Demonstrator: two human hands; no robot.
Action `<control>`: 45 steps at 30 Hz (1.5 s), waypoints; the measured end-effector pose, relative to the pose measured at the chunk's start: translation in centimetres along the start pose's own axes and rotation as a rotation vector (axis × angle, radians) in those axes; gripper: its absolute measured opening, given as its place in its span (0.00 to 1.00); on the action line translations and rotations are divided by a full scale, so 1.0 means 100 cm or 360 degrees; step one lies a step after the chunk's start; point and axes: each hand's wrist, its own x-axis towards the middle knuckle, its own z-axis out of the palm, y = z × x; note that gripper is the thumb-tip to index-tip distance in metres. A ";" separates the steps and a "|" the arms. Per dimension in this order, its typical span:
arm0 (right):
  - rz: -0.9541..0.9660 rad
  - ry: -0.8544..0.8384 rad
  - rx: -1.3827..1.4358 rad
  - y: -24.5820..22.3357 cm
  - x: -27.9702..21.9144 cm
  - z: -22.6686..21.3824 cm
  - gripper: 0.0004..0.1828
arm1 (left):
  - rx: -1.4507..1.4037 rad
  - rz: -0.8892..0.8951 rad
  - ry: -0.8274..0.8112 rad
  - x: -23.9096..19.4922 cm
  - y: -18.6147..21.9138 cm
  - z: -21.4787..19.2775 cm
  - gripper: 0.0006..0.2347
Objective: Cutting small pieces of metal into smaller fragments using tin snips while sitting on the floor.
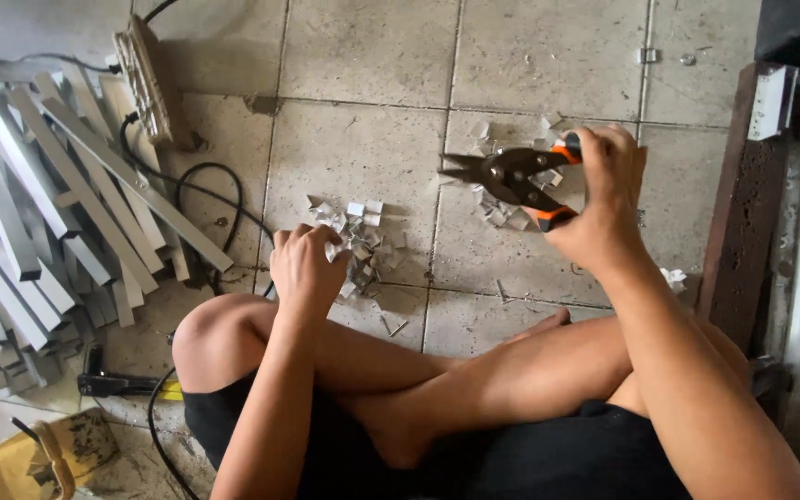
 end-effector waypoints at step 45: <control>0.0277 -0.0677 0.0394 -0.020 -0.026 0.043 0.30 | -0.2650 0.0329 0.0540 -0.018 0.033 -0.001 0.09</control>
